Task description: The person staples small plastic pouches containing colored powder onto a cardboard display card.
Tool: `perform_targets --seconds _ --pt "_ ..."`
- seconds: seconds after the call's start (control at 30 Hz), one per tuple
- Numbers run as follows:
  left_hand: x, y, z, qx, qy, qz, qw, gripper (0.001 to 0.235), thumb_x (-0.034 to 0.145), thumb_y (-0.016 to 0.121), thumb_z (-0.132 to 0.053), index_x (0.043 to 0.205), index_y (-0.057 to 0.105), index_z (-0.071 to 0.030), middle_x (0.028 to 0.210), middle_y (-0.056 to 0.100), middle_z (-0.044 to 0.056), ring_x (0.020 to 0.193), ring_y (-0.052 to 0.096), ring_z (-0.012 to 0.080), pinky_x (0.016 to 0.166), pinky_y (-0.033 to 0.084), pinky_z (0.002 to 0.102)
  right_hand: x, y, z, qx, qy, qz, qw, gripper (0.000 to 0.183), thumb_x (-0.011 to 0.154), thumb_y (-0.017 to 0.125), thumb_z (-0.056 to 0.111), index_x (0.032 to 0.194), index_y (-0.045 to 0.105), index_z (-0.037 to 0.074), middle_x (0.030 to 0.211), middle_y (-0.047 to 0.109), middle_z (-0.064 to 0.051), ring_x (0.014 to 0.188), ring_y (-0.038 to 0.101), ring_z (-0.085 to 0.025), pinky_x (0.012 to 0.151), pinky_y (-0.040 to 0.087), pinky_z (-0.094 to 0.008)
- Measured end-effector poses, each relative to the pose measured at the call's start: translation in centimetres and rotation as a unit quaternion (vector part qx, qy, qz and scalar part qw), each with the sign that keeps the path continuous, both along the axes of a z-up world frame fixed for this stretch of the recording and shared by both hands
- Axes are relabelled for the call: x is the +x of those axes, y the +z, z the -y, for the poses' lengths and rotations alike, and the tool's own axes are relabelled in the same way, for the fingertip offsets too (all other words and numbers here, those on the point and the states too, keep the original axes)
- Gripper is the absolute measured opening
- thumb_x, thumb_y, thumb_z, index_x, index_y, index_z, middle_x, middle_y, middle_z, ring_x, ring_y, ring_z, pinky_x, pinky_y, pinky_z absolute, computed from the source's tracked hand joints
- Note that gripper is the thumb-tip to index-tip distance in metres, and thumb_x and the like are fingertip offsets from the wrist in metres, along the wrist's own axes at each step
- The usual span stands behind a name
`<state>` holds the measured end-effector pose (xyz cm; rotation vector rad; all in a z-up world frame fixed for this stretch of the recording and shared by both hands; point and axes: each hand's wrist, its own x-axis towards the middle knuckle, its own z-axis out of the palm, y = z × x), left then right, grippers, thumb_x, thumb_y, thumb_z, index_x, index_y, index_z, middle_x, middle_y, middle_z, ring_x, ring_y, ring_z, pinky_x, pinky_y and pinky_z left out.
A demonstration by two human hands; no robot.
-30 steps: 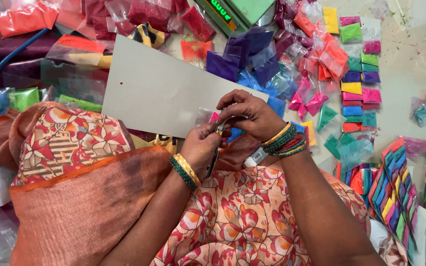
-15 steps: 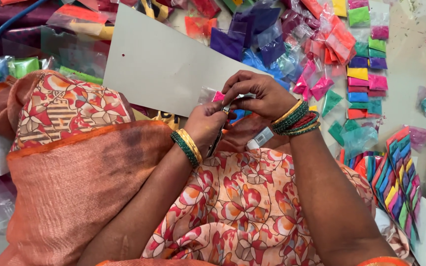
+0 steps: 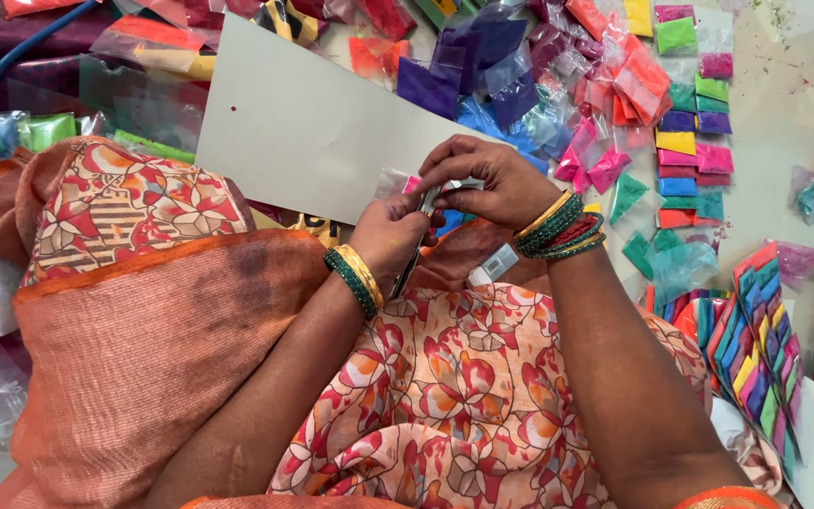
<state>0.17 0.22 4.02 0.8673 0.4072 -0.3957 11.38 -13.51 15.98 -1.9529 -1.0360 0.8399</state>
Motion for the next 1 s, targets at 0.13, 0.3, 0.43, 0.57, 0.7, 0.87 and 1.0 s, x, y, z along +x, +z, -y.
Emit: perform_targets --seconds 0.13,0.3,0.43,0.57,0.7,0.87,1.0 --pt "0.1 0.7 -0.4 0.032 0.003 0.006 0.999 0.027 0.090 0.053 -0.003 0.109 0.071 0.006 0.093 0.072 0.008 0.079 0.063 0.0139 0.073 0.052 0.028 -0.4 0.5 -0.2 0.003 -0.022 0.043 0.999 0.032 0.087 0.071 -0.003 0.115 0.074 0.011 0.125 0.063 -0.007 0.119 0.062 -0.021 0.102 0.053 -0.033" --pt "0.0 0.8 -0.4 0.034 0.005 0.014 0.999 0.028 0.090 0.053 -0.004 0.108 0.072 0.003 0.092 0.074 0.008 0.078 0.063 0.0120 0.072 0.051 0.027 -0.5 0.2 0.1 0.025 -0.069 0.110 0.991 0.027 0.084 0.070 -0.006 0.105 0.073 0.010 0.140 0.055 -0.011 0.130 0.058 -0.025 0.109 0.050 -0.037" --pt "0.1 0.6 -0.4 0.038 0.006 0.011 0.999 0.028 0.090 0.052 -0.004 0.108 0.072 0.003 0.089 0.073 0.008 0.075 0.061 0.0126 0.068 0.050 0.028 -0.6 0.4 0.0 0.034 -0.062 0.125 0.990 0.028 0.082 0.071 -0.006 0.105 0.074 0.011 0.141 0.054 -0.012 0.133 0.057 -0.026 0.110 0.050 -0.038" --pt "0.0 -0.8 0.0 0.049 0.038 0.027 0.998 0.027 0.090 0.052 -0.004 0.109 0.071 0.002 0.088 0.072 0.005 0.075 0.063 0.0121 0.069 0.051 0.028 -1.2 0.3 -0.4 0.015 -0.058 0.168 0.984 0.027 0.080 0.075 -0.001 0.104 0.074 0.012 0.141 0.055 -0.013 0.131 0.056 -0.029 0.107 0.050 -0.039" --pt "-0.3 0.5 -0.5 0.211 0.047 0.079 0.973 0.030 0.089 0.055 -0.008 0.113 0.071 0.001 0.081 0.071 0.010 0.071 0.064 0.0150 0.066 0.054 0.032 -1.7 -0.5 -0.8 -0.015 -0.081 0.225 0.971 0.019 0.083 0.079 0.007 0.101 0.074 0.011 0.138 0.059 -0.014 0.127 0.059 -0.030 0.105 0.051 -0.040" --pt "-0.4 4.4 -1.3 0.369 0.038 0.066 0.926 0.036 0.085 0.057 -0.013 0.119 0.067 -0.005 0.082 0.071 0.019 0.073 0.072 0.0269 0.067 0.056 0.039 -2.6 -0.4 -1.9 -0.009 -0.107 0.239 0.965 0.017 0.082 0.081 0.009 0.096 0.072 0.008 0.133 0.063 -0.014 0.125 0.061 -0.030 0.101 0.052 -0.041" --pt "-0.4 3.6 -0.8 0.433 0.038 0.084 0.897 0.035 0.085 0.059 -0.013 0.118 0.064 -0.004 0.091 0.071 0.024 0.083 0.072 0.0396 0.072 0.056 0.048 -2.7 -0.7 -2.0 -0.028 -0.138 0.232 0.962 0.016 0.081 0.081 0.010 0.092 0.070 0.006 0.129 0.065 -0.013 0.119 0.064 -0.029 0.095 0.054 -0.039"
